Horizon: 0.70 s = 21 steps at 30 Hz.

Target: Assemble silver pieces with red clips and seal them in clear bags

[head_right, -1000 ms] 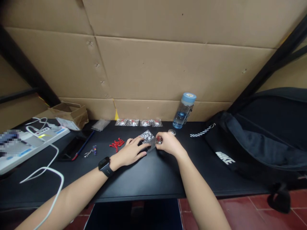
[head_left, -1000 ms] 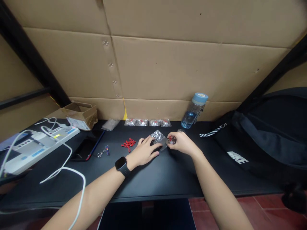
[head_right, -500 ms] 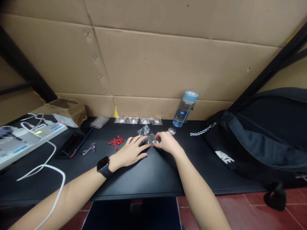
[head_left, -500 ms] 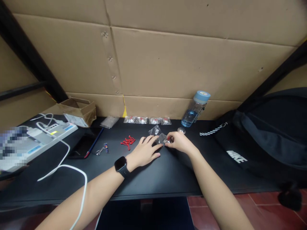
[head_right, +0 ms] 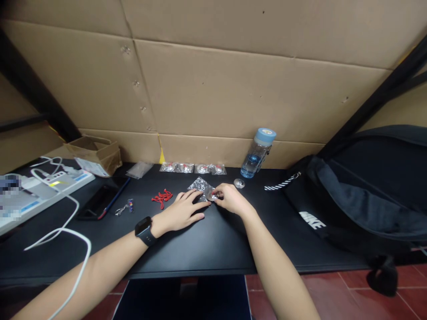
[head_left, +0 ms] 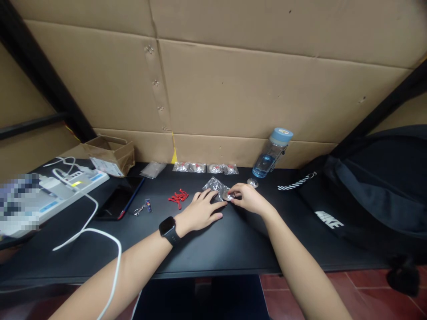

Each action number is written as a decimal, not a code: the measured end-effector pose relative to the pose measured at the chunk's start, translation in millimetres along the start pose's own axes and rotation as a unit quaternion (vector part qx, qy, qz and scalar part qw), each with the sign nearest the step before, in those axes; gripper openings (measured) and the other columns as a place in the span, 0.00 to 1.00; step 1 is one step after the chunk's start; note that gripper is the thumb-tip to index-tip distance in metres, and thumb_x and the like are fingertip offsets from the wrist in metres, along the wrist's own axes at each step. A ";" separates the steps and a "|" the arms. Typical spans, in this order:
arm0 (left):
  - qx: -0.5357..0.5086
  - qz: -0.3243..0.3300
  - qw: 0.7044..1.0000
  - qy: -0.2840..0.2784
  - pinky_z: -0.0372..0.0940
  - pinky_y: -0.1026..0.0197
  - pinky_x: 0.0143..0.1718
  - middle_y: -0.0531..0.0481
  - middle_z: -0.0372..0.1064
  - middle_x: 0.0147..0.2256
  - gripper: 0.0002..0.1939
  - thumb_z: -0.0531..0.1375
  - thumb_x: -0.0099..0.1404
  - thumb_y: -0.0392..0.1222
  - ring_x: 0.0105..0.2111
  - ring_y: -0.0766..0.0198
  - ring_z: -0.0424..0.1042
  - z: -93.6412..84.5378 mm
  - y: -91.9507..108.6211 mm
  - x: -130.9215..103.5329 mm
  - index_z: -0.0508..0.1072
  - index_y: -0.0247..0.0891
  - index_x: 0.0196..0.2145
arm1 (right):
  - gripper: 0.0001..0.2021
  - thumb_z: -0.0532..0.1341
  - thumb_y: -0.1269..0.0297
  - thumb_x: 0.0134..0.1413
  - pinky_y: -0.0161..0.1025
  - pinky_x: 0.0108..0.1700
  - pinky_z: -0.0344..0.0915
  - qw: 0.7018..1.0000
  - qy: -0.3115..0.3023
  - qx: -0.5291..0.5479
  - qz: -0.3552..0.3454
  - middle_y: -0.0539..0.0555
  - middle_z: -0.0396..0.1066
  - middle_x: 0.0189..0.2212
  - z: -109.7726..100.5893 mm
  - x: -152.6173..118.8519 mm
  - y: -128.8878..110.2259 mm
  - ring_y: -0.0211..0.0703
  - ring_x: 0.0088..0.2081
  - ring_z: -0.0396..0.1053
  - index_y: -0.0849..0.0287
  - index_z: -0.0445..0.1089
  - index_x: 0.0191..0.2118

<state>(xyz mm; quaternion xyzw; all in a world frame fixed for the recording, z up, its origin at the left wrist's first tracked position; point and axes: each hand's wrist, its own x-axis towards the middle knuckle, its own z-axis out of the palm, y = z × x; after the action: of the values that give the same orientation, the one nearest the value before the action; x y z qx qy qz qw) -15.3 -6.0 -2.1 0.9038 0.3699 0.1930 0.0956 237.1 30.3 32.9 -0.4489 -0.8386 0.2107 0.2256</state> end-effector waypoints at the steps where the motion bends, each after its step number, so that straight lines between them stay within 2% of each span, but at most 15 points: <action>1: 0.000 0.000 1.000 -0.004 0.55 0.34 0.60 0.43 0.57 0.66 0.22 0.55 0.73 0.55 0.66 0.38 0.53 -0.7 -0.2 -0.1 0.68 0.58 0.63 | 0.12 0.67 0.70 0.51 0.41 0.44 0.72 1.000 0.004 0.005 0.001 0.56 0.77 0.40 2.0 1.4 0.2 0.45 0.37 0.75 0.57 0.79 0.43; 9: -0.022 0.006 1.000 -0.006 0.54 0.36 0.62 0.45 0.55 0.67 0.22 0.57 0.73 0.54 0.67 0.40 0.52 -2.8 -2.3 -2.3 0.68 0.58 0.63 | 0.07 0.72 0.64 0.49 0.41 0.41 0.72 0.996 0.071 0.044 0.006 0.54 0.74 0.34 23.3 13.3 6.9 0.43 0.35 0.73 0.57 0.77 0.35; 14: -0.033 0.006 0.999 -0.015 0.55 0.34 0.62 0.45 0.53 0.68 0.23 0.57 0.73 0.54 0.68 0.40 0.51 -5.0 -2.9 -4.1 0.66 0.60 0.64 | 0.06 0.69 0.62 0.55 0.40 0.41 0.73 0.994 0.034 0.100 -0.012 0.54 0.75 0.37 20.0 12.2 10.7 0.43 0.36 0.75 0.56 0.78 0.37; 18: -0.024 0.005 0.999 -0.048 0.54 0.32 0.61 0.46 0.49 0.70 0.24 0.55 0.74 0.55 0.69 0.38 0.48 -10.0 -0.9 -4.7 0.64 0.61 0.65 | 0.03 0.70 0.66 0.54 0.39 0.39 0.68 0.998 0.056 0.021 -0.013 0.52 0.74 0.34 15.1 13.4 10.6 0.42 0.34 0.71 0.56 0.77 0.35; 21: -0.027 0.001 0.998 -0.060 0.53 0.31 0.61 0.46 0.47 0.71 0.25 0.55 0.73 0.56 0.69 0.37 0.47 -12.4 -0.4 -4.5 0.63 0.61 0.66 | 0.06 0.72 0.67 0.52 0.38 0.40 0.65 0.995 0.089 -0.033 -0.010 0.51 0.72 0.35 16.0 16.0 9.9 0.42 0.36 0.69 0.56 0.75 0.35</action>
<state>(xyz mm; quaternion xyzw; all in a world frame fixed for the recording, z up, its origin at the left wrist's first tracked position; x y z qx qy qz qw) -23.7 -8.5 7.8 0.9113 0.3569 0.1486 0.1414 226.6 46.5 17.4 -0.4652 -0.8259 0.1394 0.2865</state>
